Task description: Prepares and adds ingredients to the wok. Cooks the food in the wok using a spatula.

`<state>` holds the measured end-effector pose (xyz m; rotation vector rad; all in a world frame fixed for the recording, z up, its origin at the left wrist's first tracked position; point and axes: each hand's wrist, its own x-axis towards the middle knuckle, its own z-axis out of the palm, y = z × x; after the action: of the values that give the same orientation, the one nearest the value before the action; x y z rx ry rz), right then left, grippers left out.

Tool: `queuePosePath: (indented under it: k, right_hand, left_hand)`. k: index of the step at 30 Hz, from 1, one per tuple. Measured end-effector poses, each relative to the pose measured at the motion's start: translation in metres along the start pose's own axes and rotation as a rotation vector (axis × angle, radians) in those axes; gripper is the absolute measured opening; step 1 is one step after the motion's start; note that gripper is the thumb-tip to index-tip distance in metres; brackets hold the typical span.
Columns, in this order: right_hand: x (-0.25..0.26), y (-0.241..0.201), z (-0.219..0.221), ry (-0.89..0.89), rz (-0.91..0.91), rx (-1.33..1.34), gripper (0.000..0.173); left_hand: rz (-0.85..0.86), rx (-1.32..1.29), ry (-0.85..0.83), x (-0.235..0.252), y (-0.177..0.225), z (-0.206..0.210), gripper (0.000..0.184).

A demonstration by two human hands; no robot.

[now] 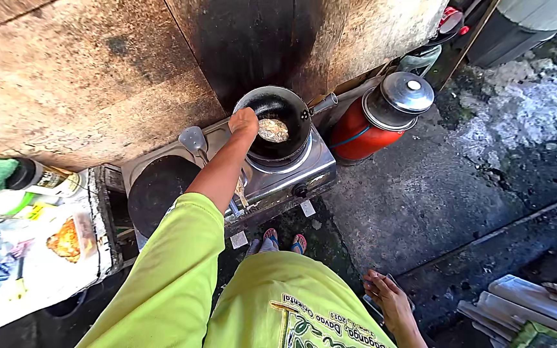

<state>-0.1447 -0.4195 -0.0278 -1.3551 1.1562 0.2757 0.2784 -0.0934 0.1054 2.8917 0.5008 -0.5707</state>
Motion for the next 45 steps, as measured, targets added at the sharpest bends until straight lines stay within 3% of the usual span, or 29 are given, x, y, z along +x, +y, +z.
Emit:
queuePosePath:
  k: [4,8,14,17,20,23,26,31,36,41,45]
  right_hand:
    - [0.003,-0.003,-0.005,0.009,-0.009,-0.013,0.022]
    - [0.006,-0.005,-0.008,0.005,-0.003,-0.044,0.021]
    - [0.012,-0.010,0.003,-0.058,-0.031,-0.120,0.022]
    - [0.014,-0.017,0.011,-0.081,-0.038,-0.140,0.023]
    - [0.017,-0.024,0.018,-0.116,-0.043,-0.163,0.023]
    - [0.019,-0.031,0.027,-0.144,-0.050,-0.210,0.023]
    - [0.019,-0.043,0.037,-0.183,-0.077,-0.260,0.022]
    - [0.011,-0.061,0.045,-0.178,-0.125,-0.282,0.022]
    - [0.006,-0.060,0.041,-0.166,-0.118,-0.298,0.022]
    - [0.004,-0.051,0.041,-0.145,-0.093,-0.301,0.022]
    - [0.004,-0.044,0.044,-0.173,-0.093,-0.307,0.024]
  left_hand:
    - [0.051,0.116,0.002,0.005,0.001,0.006,0.031]
    - [0.164,0.055,0.077,-0.001,-0.014,-0.013,0.041]
    - [0.193,-0.291,0.240,-0.052,-0.105,-0.052,0.043]
    - [0.198,-0.352,0.229,-0.099,-0.162,-0.024,0.039]
    - [0.092,-0.397,0.099,-0.137,-0.188,0.034,0.031]
    - [-0.059,-0.434,-0.002,-0.146,-0.189,0.098,0.035]
    - [-0.162,-0.457,-0.026,-0.136,-0.180,0.137,0.044]
    - [-0.242,-0.526,-0.039,-0.117,-0.167,0.156,0.047]
    - [-0.362,-0.846,-0.016,-0.105,-0.175,0.163,0.071]
    - [-0.346,-1.057,0.095,-0.108,-0.181,0.149,0.035]
    - [-0.209,-1.023,0.201,-0.130,-0.191,0.143,0.036]
